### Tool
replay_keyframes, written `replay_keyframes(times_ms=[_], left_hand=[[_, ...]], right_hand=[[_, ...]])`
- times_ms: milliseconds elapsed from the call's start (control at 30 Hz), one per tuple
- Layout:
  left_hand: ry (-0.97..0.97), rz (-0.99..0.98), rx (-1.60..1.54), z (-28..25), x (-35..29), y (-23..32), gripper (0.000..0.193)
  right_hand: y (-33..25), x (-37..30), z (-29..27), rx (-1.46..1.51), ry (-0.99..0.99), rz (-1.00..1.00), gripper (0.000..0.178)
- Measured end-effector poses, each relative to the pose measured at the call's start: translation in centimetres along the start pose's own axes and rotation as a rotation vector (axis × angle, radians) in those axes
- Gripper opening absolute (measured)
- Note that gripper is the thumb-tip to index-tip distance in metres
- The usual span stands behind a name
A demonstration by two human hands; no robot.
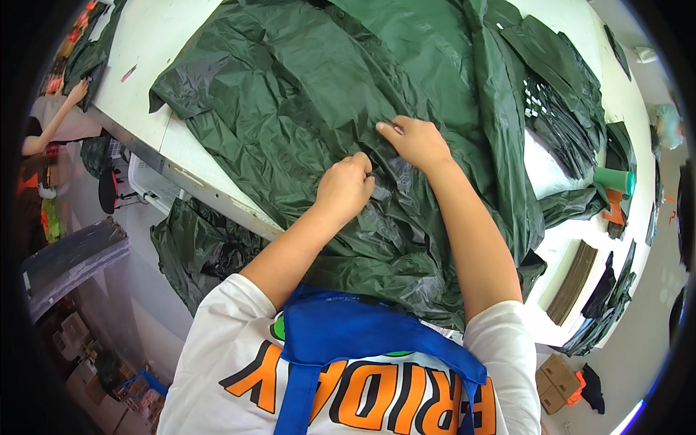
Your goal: The person folds a large green tarp on a white table. They smooth the fabric, fold it in half multiple times, and then roll it into a compact bundle. The person places the folded tarp into a dark green storage bag and sets it aside.
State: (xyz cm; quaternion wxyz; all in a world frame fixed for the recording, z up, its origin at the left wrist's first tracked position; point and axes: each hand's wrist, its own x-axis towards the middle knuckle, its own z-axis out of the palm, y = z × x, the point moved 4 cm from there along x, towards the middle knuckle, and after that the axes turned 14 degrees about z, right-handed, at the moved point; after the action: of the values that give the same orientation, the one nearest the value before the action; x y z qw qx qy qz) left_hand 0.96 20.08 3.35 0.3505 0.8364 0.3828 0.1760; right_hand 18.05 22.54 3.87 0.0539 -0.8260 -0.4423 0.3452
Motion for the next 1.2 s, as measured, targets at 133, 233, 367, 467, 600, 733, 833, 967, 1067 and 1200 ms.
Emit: replay_keyframes(times_ms=[133, 233, 367, 467, 600, 733, 833, 967, 1067, 1200], left_hand=[[0.186, 0.431, -0.037, -2.5, -2.4, 2.5, 0.014], [0.299, 0.690, 0.004, -4.6, -5.5, 5.0, 0.019], [0.322, 0.896, -0.123, -4.4, -7.2, 7.8, 0.021], [0.346, 0.952, -0.144, -3.5, -8.0, 8.6, 0.017], [0.390, 0.966, -0.113, -4.0, -8.4, 9.1, 0.018], [0.417, 0.962, -0.114, -4.5, -8.9, 9.4, 0.016], [0.427, 0.966, -0.122, -4.9, -9.1, 9.5, 0.015], [0.434, 0.990, -0.126, -5.5, -9.2, 9.4, 0.016], [0.453, 0.974, -0.124, -4.8, -9.2, 9.7, 0.015], [0.280, 0.802, -0.136, -5.0, -8.2, 10.2, 0.035]], right_hand=[[4.2, 0.9, 0.9, 0.324, 0.071, 0.014, 0.028], [4.8, -4.9, -1.3, 1.228, -0.056, 0.101, 0.011], [6.1, -9.2, -0.5, 1.856, -0.151, 0.090, 0.012], [6.9, -9.7, -0.3, 1.977, -0.179, 0.040, 0.009], [6.9, -10.0, -0.4, 2.057, -0.275, -0.061, 0.014], [7.1, -10.6, -0.4, 2.079, -0.230, -0.028, 0.021], [7.3, -10.9, -0.2, 2.095, -0.274, -0.057, 0.023], [7.2, -11.3, -0.4, 2.069, -0.260, -0.104, 0.024], [7.3, -11.7, -0.4, 2.099, -0.239, -0.044, 0.022], [6.0, -12.7, -1.0, 2.016, -0.236, -0.118, 0.019]])
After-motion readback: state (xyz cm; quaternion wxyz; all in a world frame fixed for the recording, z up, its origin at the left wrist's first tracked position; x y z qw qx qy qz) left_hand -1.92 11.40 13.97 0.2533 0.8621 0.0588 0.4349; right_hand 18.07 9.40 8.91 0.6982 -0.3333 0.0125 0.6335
